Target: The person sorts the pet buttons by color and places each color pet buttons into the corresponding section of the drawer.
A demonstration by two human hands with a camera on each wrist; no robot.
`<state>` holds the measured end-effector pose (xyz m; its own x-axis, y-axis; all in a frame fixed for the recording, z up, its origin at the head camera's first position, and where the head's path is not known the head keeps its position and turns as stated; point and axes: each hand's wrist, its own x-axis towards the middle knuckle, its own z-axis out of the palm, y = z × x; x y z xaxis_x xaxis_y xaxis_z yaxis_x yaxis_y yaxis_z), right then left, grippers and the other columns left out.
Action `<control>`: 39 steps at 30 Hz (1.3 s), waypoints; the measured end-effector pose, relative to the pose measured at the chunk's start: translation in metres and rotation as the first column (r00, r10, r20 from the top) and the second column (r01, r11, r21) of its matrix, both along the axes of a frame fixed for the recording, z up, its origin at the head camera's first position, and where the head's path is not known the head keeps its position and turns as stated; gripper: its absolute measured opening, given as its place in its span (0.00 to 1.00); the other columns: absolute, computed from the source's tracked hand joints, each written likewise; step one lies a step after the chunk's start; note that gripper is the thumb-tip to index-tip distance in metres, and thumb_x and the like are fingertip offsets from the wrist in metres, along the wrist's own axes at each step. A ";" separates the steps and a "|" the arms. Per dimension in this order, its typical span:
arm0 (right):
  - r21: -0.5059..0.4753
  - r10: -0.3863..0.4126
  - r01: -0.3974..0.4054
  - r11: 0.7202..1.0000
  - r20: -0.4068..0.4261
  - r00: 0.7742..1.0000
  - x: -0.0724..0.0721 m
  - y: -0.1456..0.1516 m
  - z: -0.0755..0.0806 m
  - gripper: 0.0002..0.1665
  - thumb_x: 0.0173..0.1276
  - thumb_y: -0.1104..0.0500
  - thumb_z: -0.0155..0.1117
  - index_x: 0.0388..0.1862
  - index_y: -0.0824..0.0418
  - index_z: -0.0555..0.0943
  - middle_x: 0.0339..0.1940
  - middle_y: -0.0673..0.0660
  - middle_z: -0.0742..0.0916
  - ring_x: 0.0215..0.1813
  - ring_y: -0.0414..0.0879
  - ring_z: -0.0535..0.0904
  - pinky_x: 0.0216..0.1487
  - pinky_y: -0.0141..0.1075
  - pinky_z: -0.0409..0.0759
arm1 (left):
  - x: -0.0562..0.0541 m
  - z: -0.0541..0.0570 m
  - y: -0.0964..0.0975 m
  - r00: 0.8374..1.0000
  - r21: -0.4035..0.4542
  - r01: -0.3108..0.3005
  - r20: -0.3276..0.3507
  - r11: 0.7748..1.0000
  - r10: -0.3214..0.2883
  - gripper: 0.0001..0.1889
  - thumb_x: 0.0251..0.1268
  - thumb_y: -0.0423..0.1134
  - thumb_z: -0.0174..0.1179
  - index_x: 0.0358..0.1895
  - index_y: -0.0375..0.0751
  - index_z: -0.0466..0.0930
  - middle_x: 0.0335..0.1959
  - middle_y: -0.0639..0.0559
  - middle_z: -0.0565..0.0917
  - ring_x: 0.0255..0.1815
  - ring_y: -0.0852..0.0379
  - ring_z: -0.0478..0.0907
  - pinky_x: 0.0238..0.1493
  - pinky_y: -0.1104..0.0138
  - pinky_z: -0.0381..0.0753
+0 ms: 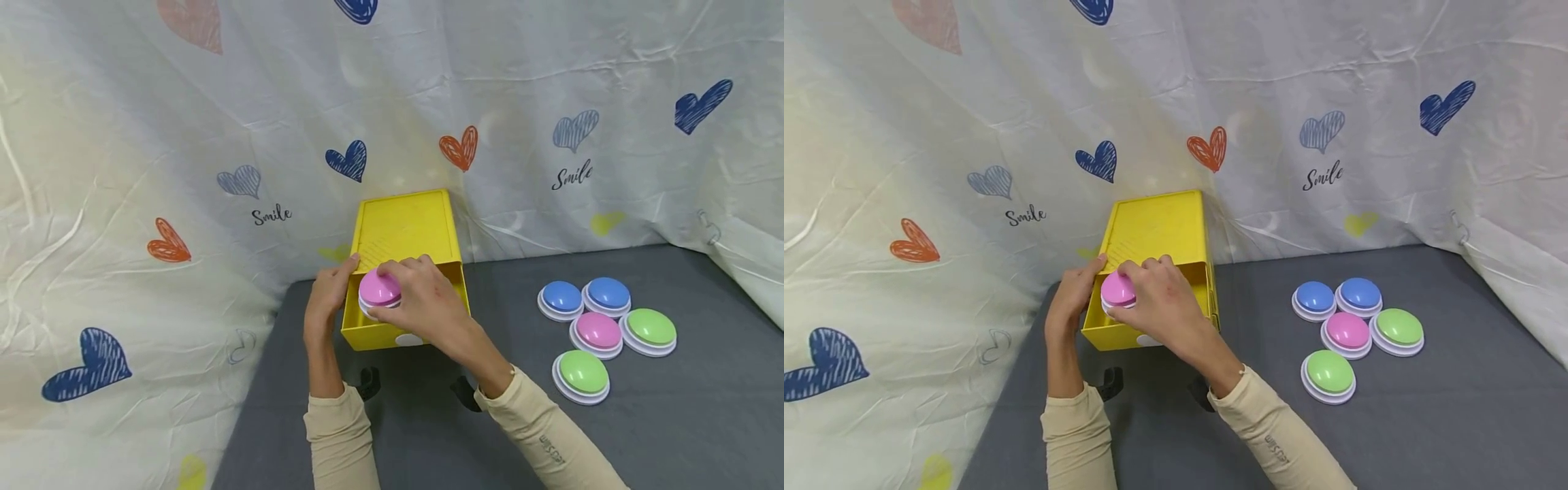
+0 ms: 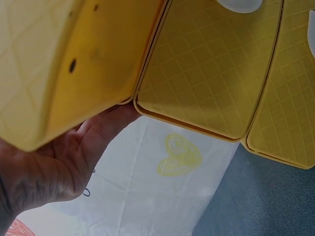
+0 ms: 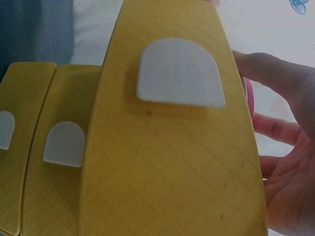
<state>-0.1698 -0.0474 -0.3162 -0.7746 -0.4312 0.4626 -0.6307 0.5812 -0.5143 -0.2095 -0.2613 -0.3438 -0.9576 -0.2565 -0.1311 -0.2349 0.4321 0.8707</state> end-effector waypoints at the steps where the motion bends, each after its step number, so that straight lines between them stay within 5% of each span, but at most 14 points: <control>1: 0.015 -0.005 0.005 1.000 -0.004 1.000 0.000 -0.002 0.000 0.35 0.58 0.43 0.83 0.60 0.57 0.84 0.53 0.58 0.90 0.49 0.51 0.79 0.47 0.38 0.83 | 0.000 0.000 0.000 1.000 0.004 -0.001 -0.002 1.000 0.001 0.31 0.74 0.69 0.52 0.21 0.48 0.69 0.13 0.61 0.62 0.18 0.60 0.62 0.27 0.67 0.65; 7: 0.083 -0.016 0.016 0.996 -0.006 1.000 0.001 -0.009 -0.002 0.33 0.58 0.41 0.82 0.57 0.58 0.86 0.47 0.56 0.91 0.44 0.48 0.81 0.44 0.35 0.84 | 0.001 0.000 0.000 1.000 -0.002 0.003 -0.002 1.000 -0.003 0.30 0.74 0.69 0.52 0.25 0.47 0.74 0.14 0.61 0.63 0.21 0.58 0.65 0.32 0.66 0.68; 13: 0.051 0.025 -0.032 0.998 0.124 0.992 -0.005 -0.014 -0.003 0.26 0.59 0.43 0.83 0.47 0.60 0.87 0.37 0.52 0.90 0.36 0.43 0.81 0.40 0.31 0.79 | -0.002 -0.002 0.001 1.000 -0.008 0.013 -0.013 1.000 -0.013 0.31 0.73 0.70 0.53 0.22 0.48 0.72 0.13 0.61 0.61 0.19 0.60 0.62 0.28 0.65 0.66; 21: 0.138 0.079 -0.105 0.985 0.184 0.980 -0.012 -0.020 -0.001 0.23 0.61 0.51 0.83 0.48 0.62 0.84 0.42 0.55 0.90 0.40 0.47 0.83 0.47 0.36 0.84 | -0.002 -0.004 0.000 1.000 -0.008 0.001 -0.019 1.000 -0.001 0.30 0.75 0.67 0.52 0.31 0.42 0.79 0.16 0.61 0.66 0.25 0.58 0.69 0.33 0.65 0.70; 30: 0.187 0.116 -0.163 0.969 0.242 0.963 -0.014 -0.015 -0.002 0.22 0.69 0.47 0.76 0.52 0.60 0.84 0.43 0.55 0.86 0.41 0.46 0.77 0.44 0.33 0.78 | -0.002 -0.002 -0.002 1.000 -0.040 0.004 -0.018 0.999 -0.005 0.33 0.75 0.69 0.51 0.31 0.40 0.79 0.18 0.60 0.70 0.27 0.58 0.72 0.35 0.64 0.72; 39: -0.032 0.103 -0.099 0.995 0.166 0.981 -0.001 0.004 -0.001 0.16 0.73 0.52 0.72 0.50 0.62 0.85 0.41 0.55 0.88 0.41 0.48 0.82 0.46 0.37 0.83 | -0.001 -0.003 -0.002 1.000 -0.004 0.011 -0.015 1.000 -0.011 0.35 0.73 0.71 0.52 0.36 0.37 0.83 0.16 0.61 0.74 0.24 0.59 0.74 0.34 0.65 0.74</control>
<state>-0.1710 -0.0434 -0.3171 -0.7953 -0.5013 0.3409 -0.5890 0.5056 -0.6305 -0.2103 -0.2630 -0.3473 -0.9624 -0.2460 -0.1153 -0.2165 0.4381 0.8724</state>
